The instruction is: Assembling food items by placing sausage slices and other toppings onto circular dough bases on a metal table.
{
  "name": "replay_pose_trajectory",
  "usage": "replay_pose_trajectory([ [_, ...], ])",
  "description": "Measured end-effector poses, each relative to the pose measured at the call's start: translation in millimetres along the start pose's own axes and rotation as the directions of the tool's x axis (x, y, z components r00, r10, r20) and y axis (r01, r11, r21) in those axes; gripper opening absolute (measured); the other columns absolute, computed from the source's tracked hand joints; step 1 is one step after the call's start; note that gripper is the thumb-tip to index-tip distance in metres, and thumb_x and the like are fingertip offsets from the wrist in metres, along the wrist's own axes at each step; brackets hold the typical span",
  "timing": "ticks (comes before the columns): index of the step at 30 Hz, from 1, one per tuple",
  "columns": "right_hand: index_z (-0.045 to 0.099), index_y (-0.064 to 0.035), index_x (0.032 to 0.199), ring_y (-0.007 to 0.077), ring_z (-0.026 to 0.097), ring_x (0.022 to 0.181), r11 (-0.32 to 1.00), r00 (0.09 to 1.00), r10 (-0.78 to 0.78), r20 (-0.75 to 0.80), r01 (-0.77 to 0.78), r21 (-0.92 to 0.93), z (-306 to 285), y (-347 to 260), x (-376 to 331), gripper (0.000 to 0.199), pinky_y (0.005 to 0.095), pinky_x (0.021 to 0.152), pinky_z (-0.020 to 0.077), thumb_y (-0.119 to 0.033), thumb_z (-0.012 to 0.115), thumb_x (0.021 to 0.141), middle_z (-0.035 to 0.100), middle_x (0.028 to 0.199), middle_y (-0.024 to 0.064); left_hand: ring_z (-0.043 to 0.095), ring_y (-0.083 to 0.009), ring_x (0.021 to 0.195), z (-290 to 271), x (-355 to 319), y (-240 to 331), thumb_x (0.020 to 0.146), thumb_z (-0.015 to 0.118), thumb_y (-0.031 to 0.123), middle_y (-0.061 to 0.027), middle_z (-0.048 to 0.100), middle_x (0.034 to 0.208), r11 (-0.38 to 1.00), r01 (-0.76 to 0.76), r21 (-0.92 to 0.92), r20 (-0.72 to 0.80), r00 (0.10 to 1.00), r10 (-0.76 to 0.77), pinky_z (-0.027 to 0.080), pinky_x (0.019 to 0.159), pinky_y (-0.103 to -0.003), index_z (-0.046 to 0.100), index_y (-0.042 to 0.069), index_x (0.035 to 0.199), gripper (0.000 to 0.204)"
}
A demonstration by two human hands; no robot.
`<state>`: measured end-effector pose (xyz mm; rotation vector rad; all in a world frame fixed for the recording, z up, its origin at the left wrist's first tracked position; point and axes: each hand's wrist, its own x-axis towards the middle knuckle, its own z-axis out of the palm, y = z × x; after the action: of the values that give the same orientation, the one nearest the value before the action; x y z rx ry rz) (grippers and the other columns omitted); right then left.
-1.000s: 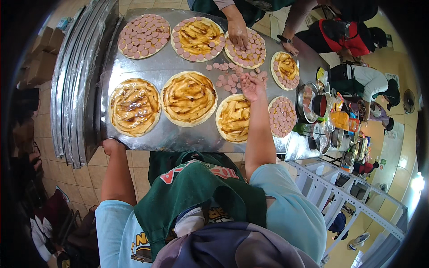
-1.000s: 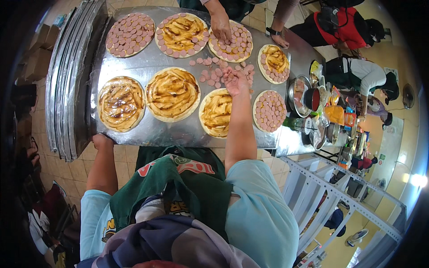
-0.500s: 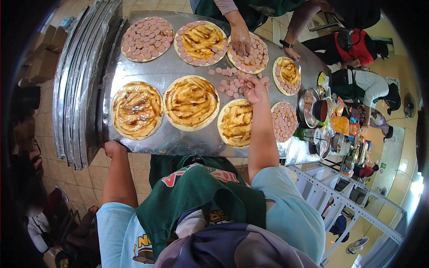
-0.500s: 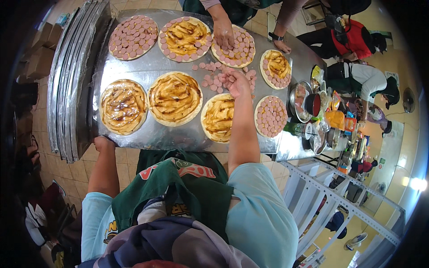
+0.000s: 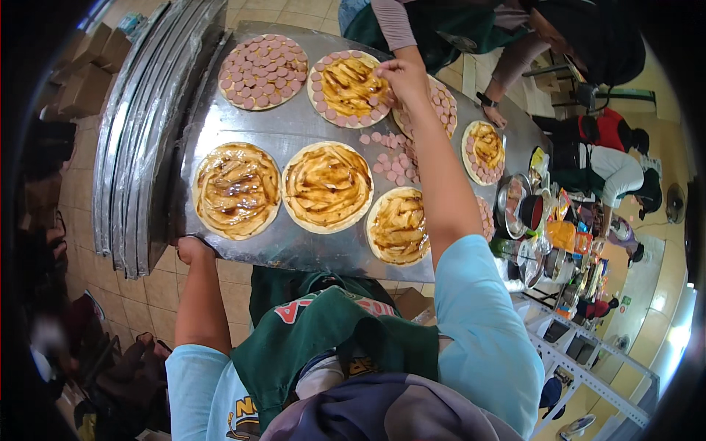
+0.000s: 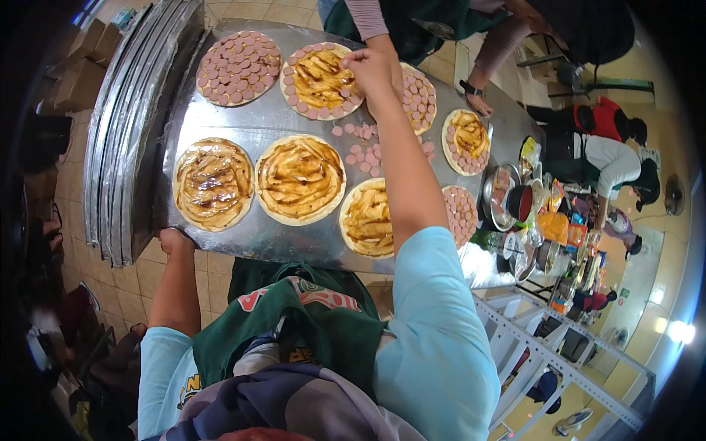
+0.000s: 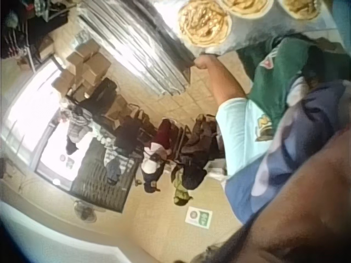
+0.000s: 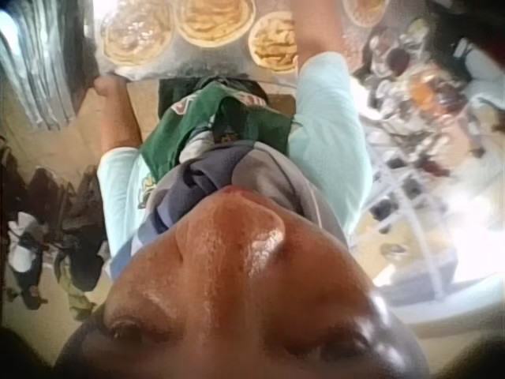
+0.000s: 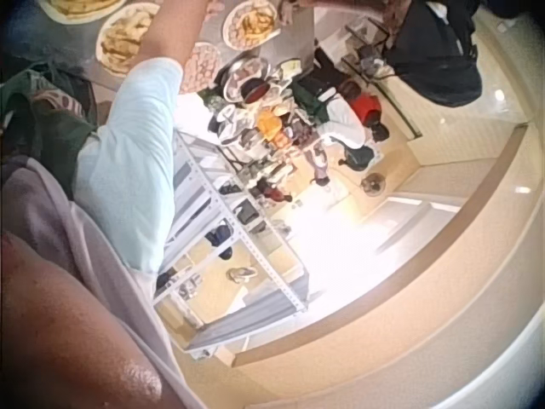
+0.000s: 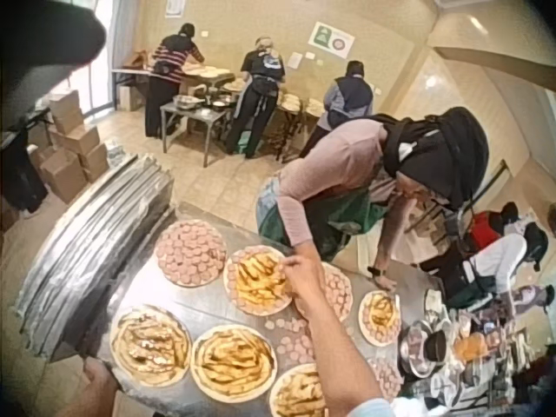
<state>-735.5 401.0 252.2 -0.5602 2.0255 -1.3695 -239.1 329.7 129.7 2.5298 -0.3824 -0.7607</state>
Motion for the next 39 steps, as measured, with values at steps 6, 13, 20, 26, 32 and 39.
replay_pose_trajectory([
  [6,0.068,-0.0008,0.074,0.0342,0.064,0.079,0.683,0.934,-0.350,-0.074,0.200,-0.702,49,2,71,0.016,0.0429,0.072,0.0504,-0.014,0.059,0.076,0.065,0.082,0.0213,0.056,-0.0385,0.106,11,30,-19,0.091,0.029,0.043,-0.0273,0.056,0.115,0.999,0.037,-0.029,-0.005,0.999,-0.038,0.042,0.092,-0.045,0.057,-0.011,0.108,0.063],
  [13,0.069,-0.0007,0.078,0.0368,0.063,0.083,0.523,0.917,-0.385,-0.103,0.125,-0.843,46,25,100,0.015,0.0446,0.076,0.0501,-0.011,0.058,0.077,0.065,0.086,0.0225,0.052,-0.0402,0.109,2,14,-8,0.090,0.026,0.053,-0.0289,0.054,0.116,0.998,0.060,-0.023,0.034,0.998,-0.059,0.040,0.093,-0.045,0.056,-0.011,0.110,0.073],
  [20,0.064,0.0007,0.090,0.0246,0.063,0.072,0.740,0.900,-0.417,-0.127,0.254,-0.623,27,30,113,0.017,0.0345,0.066,0.0502,-0.007,0.061,0.075,0.065,0.078,0.0147,0.051,-0.0401,0.111,7,24,-14,0.090,0.024,0.056,-0.0301,0.053,0.116,0.999,-0.041,0.032,0.053,0.998,0.039,0.039,0.094,-0.045,0.054,-0.011,0.112,0.077],
  [26,0.047,0.0079,0.107,0.0266,0.060,0.083,0.899,0.965,0.191,0.180,-0.246,0.363,16,15,95,0.025,0.0304,0.071,0.0552,0.007,0.045,0.082,0.056,0.092,0.0190,0.052,-0.0404,0.110,-3,4,-2,0.090,0.028,0.052,-0.0296,0.053,0.117,0.998,0.046,-0.039,0.033,0.998,-0.044,0.039,0.094,-0.045,0.053,-0.011,0.113,0.071],
  [32,0.051,0.0065,0.102,0.0252,0.062,0.083,0.814,0.959,0.144,0.244,-0.255,0.523,1,12,82,0.017,0.0331,0.073,0.0565,0.006,0.047,0.085,0.058,0.087,0.0171,0.052,-0.0410,0.109,3,12,-9,0.091,0.029,0.047,-0.0288,0.054,0.117,1.000,-0.028,-0.008,0.021,0.999,0.029,0.039,0.094,-0.045,0.055,-0.010,0.112,0.066],
  [39,0.052,0.0062,0.100,0.0244,0.063,0.078,0.819,0.976,0.128,0.177,-0.205,0.536,-7,20,77,0.017,0.0329,0.074,0.0567,0.006,0.053,0.083,0.060,0.091,0.0159,0.053,-0.0398,0.108,6,19,-11,0.090,0.032,0.042,-0.0284,0.055,0.114,1.000,-0.019,0.015,0.025,1.000,0.018,0.040,0.093,-0.045,0.057,-0.011,0.107,0.061],
])
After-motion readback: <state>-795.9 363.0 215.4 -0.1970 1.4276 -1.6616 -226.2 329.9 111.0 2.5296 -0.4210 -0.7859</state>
